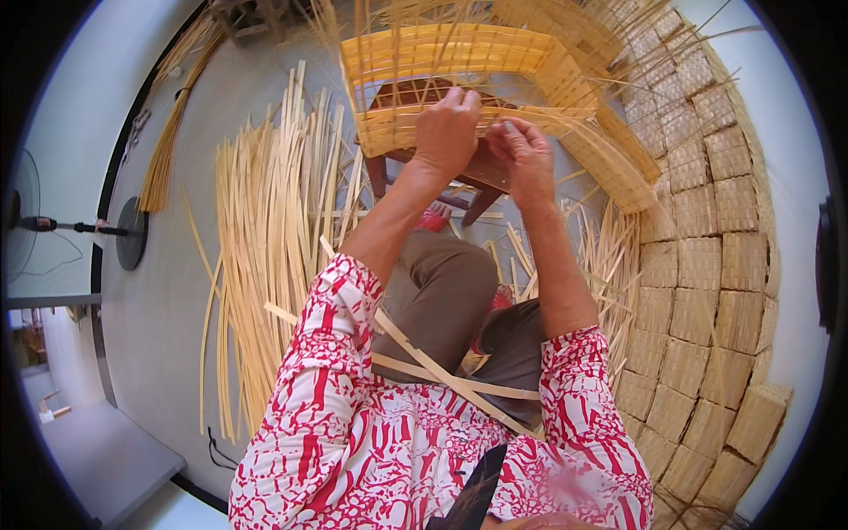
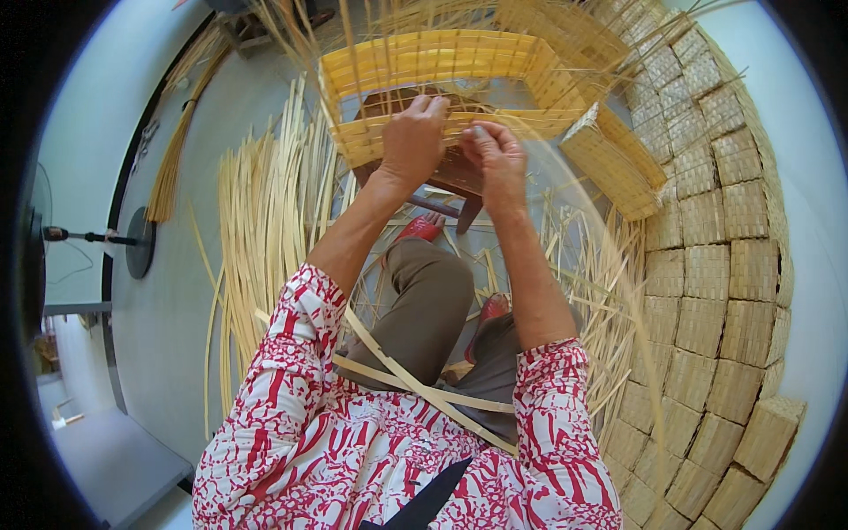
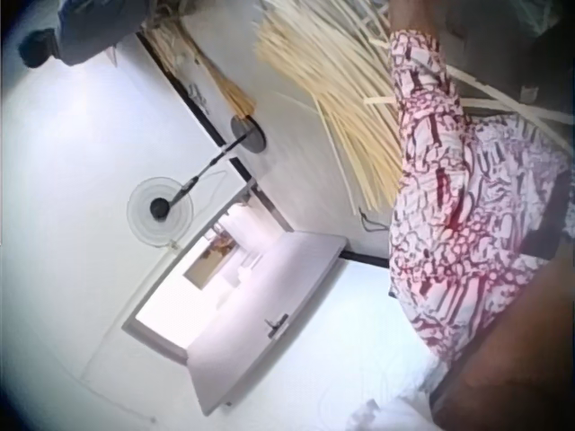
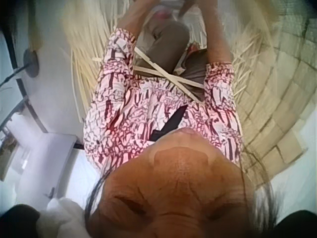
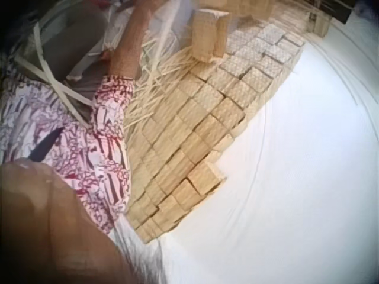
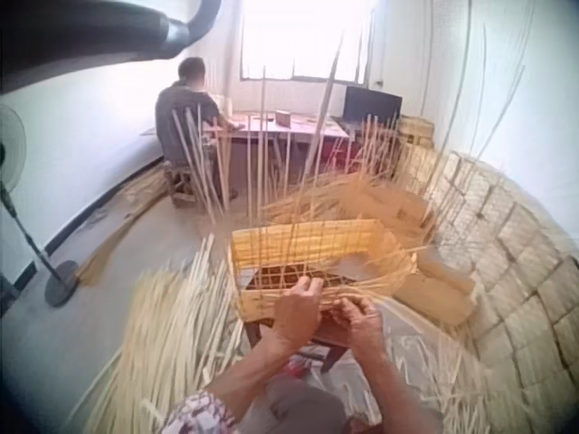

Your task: The person weaves thin bamboo strips into a rectangular basket frame, interlacing the strips by hand to form a grid pattern. The person sits on a low stool and works on the basket placed on a small wooden table.

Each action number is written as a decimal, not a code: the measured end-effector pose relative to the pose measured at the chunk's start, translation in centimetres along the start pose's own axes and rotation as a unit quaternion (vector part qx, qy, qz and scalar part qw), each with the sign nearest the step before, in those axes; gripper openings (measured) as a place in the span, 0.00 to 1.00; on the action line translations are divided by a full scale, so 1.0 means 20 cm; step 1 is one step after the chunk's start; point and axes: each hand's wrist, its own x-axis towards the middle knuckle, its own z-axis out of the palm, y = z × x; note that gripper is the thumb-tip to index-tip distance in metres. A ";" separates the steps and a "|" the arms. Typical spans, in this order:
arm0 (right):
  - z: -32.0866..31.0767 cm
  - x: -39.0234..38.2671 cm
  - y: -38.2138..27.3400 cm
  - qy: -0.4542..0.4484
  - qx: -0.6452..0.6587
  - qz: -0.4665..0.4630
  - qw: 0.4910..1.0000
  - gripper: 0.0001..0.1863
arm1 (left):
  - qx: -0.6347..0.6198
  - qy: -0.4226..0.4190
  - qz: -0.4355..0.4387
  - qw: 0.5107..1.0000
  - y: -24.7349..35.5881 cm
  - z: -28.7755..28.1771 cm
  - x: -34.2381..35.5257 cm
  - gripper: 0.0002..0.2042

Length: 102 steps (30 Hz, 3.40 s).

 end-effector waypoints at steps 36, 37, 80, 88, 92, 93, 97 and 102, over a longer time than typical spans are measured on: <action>0.02 0.05 -0.14 -0.019 -0.477 -0.326 0.816 0.11 | -0.356 0.217 -0.312 0.853 -0.35 -0.06 -0.28 0.38; 0.01 0.03 -0.14 -0.026 -0.461 -0.323 0.826 0.12 | -0.346 0.215 -0.320 0.856 -0.33 -0.08 -0.32 0.36; -0.16 0.01 -0.25 -0.146 -0.054 -0.139 0.978 0.15 | -0.335 -0.167 0.061 0.925 0.06 -0.04 0.23 0.06; -0.11 0.06 -0.13 -0.008 0.016 -0.163 0.986 0.08 | -0.380 -0.174 -0.010 0.909 0.05 0.02 0.25 0.06; -0.04 0.03 -0.12 0.071 0.154 -0.108 0.980 0.07 | -0.260 -0.042 -0.031 0.964 0.12 0.12 0.25 0.04; -0.03 0.03 -0.12 0.077 0.157 -0.100 0.979 0.06 | -0.211 -0.018 -0.022 0.977 0.15 0.14 0.25 0.04; -0.06 0.02 -0.09 0.069 0.061 -0.106 0.990 0.08 | -0.138 -0.001 -0.032 0.990 0.21 0.13 0.24 0.03; -0.11 0.04 -0.14 0.108 -0.117 -0.225 0.961 0.18 | -0.082 -0.058 -0.043 0.994 0.19 0.13 0.26 0.04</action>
